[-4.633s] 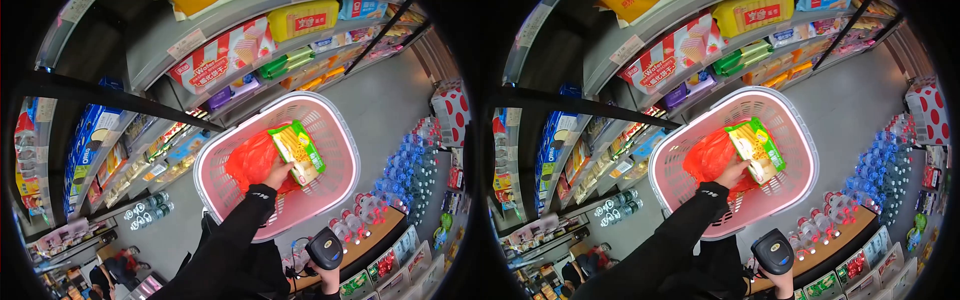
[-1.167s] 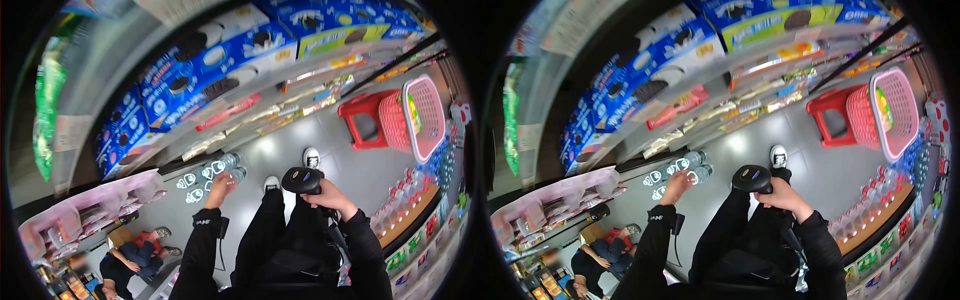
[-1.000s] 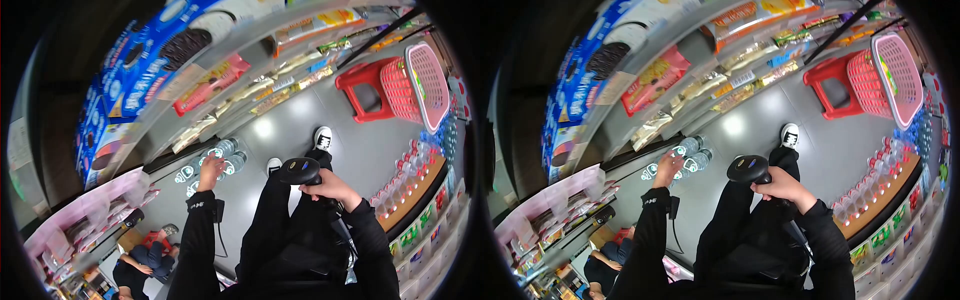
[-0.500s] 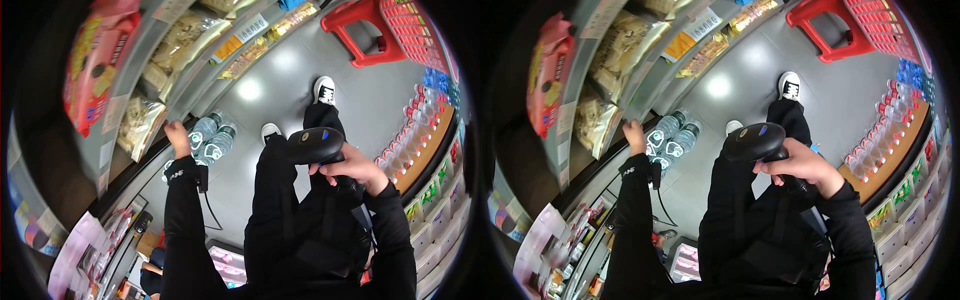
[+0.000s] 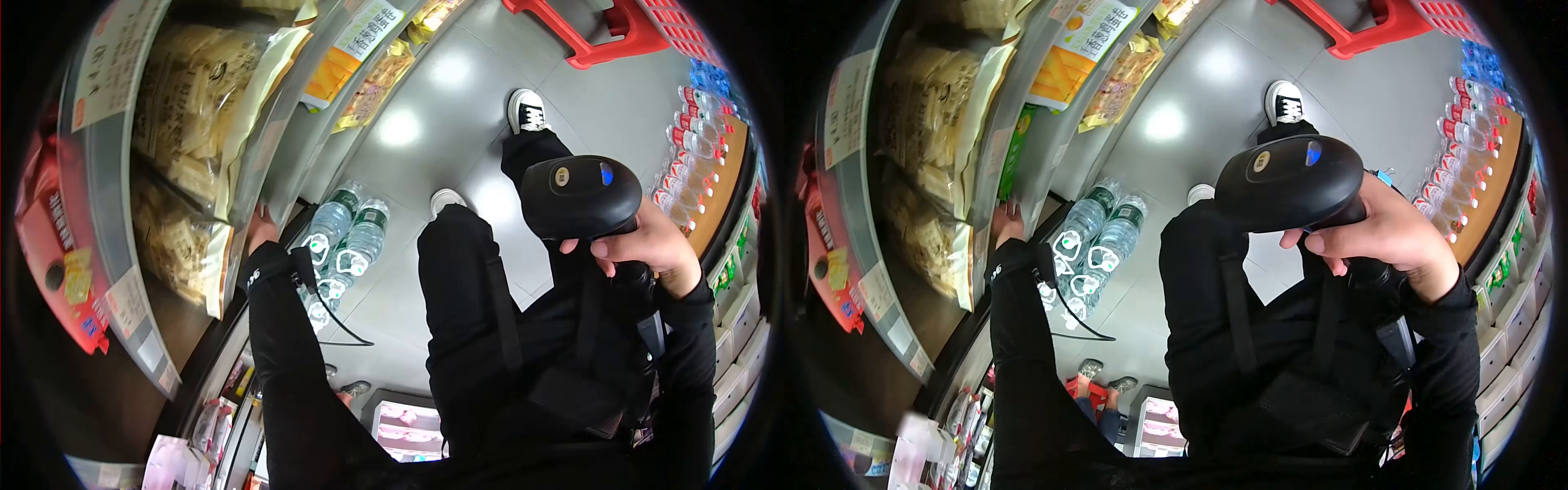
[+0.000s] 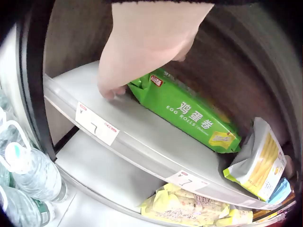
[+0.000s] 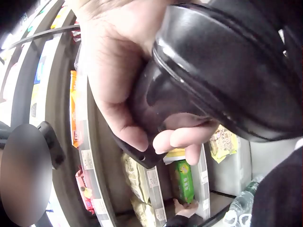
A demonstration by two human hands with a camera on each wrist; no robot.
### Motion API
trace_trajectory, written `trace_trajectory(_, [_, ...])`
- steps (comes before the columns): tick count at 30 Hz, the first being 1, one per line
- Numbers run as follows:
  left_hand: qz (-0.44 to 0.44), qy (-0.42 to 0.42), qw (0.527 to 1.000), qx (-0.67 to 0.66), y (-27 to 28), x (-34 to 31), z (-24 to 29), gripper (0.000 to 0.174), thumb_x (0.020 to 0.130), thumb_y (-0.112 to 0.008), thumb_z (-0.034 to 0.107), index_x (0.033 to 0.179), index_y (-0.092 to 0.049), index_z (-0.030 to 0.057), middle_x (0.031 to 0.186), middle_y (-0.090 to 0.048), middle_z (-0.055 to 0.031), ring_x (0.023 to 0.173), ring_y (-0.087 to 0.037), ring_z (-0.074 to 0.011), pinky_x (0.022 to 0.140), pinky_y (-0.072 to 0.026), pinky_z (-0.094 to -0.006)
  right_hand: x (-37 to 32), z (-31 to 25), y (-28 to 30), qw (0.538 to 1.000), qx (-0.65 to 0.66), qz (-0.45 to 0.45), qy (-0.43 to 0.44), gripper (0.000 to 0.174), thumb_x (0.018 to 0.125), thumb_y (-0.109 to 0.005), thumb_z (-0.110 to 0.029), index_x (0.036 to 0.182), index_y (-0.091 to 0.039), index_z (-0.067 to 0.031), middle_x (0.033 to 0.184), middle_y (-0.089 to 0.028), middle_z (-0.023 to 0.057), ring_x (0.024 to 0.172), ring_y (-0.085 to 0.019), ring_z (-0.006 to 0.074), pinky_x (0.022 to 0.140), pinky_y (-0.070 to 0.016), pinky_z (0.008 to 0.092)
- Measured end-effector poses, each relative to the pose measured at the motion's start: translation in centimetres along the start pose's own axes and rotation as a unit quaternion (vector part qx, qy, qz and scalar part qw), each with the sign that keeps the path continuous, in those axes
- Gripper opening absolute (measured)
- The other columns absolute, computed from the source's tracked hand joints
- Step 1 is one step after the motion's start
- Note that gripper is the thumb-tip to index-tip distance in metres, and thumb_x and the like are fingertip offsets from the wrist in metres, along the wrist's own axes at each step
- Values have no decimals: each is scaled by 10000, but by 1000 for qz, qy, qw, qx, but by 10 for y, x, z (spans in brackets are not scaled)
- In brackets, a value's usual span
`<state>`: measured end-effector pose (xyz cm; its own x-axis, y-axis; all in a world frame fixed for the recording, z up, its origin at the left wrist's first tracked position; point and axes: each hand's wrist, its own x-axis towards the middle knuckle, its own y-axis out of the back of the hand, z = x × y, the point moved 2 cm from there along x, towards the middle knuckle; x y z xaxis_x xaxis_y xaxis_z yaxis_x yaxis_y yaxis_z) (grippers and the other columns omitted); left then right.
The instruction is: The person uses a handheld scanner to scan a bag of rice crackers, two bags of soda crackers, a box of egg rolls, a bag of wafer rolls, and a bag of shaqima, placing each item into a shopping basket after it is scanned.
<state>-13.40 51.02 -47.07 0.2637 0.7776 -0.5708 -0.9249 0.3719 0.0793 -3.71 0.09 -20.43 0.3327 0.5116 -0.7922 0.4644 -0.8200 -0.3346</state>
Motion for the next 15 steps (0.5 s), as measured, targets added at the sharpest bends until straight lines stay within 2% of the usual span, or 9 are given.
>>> trace_trajectory(5, [5, 49, 995, 84, 0, 7, 11, 386, 839, -483, 316, 1166, -402, 128, 1099, -474, -61, 1026, -462, -223, 904, -330, -398, 4, -2, 6, 1000, -15, 17, -9, 459, 673, -534, 55, 1118, -424, 21, 830, -611, 101, 480, -490, 85, 452, -423, 196])
trace_trajectory(7, [-89, 50, 991, 83, 5, 15, 8, 302, 854, -469, 285, 1099, -459, 109, 1068, -489, -79, 1020, -465, -219, 906, -326, -404, 4, -1, 6, 1000, -14, 18, -10, 460, 671, -534, 56, 1117, -425, 20, 828, -612, 101, 482, -490, 85, 453, -424, 195])
trace_trajectory(8, [-89, 50, 992, 81, 8, 20, 6, 302, 854, -469, 285, 1099, -459, 109, 1068, -489, -79, 1020, -465, -219, 906, -326, -404, 4, -1, 7, 1000, -5, 14, -10, 463, 672, -537, 54, 1119, -422, 20, 829, -612, 102, 484, -490, 84, 455, -425, 194])
trace_trajectory(10, [-92, 106, 990, -17, 6, 12, 10, 238, 846, -471, 227, 1028, -497, 76, 1003, -511, -99, 962, -481, -232, 885, -332, -411, 4, -1, 7, 1000, 3, 10, -11, 466, 673, -541, 52, 1121, -419, 19, 829, -612, 102, 486, -489, 84, 458, -425, 193])
trace_trajectory(11, [-91, 106, 990, -18, 6, 8, 17, 238, 846, -471, 227, 1028, -497, 76, 1003, -511, -99, 962, -481, -232, 885, -332, -411, 3, -2, 7, 1000, 0, 10, -14, 467, 675, -545, 51, 1123, -416, 19, 832, -612, 105, 489, -489, 84, 461, -426, 194])
trace_trajectory(12, [-120, 246, 951, -144, 9, 8, 19, 240, 828, -480, 208, 1016, -499, 60, 973, -518, -109, 929, -484, -243, 872, -342, -421, 3, -2, 7, 1000, -3, 10, -17, 468, 678, -549, 50, 1124, -413, 19, 835, -611, 107, 492, -489, 85, 464, -427, 195])
trace_trajectory(13, [-145, 376, 876, -264, 9, 6, 20, 242, 810, -489, 189, 1004, -502, 44, 944, -524, -119, 896, -487, -254, 859, -352, -431, 2, -3, 6, 1000, -5, 9, -17, 468, 678, -549, 50, 1124, -413, 19, 835, -611, 107, 492, -489, 85, 464, -427, 195])
trace_trajectory(14, [-144, 375, 876, -268, 13, 6, 17, 242, 810, -489, 189, 1004, -502, 44, 944, -524, -119, 896, -487, -254, 859, -352, -431, 2, -4, 6, 1000, -12, 10, -18, 463, 682, -549, 51, 1123, -412, 19, 840, -610, 109, 495, -489, 85, 466, -428, 197])
trace_trajectory(15, [-254, 386, 835, -299, 12, 1, 17, 289, 806, -469, 196, 1031, -490, 15, 993, -515, -122, 941, -479, -287, 887, -339, -448, 2, -5, 5, 1000, -20, 10, -19, 459, 686, -549, 53, 1122, -411, 20, 844, -610, 111, 498, -489, 86, 468, -428, 199])
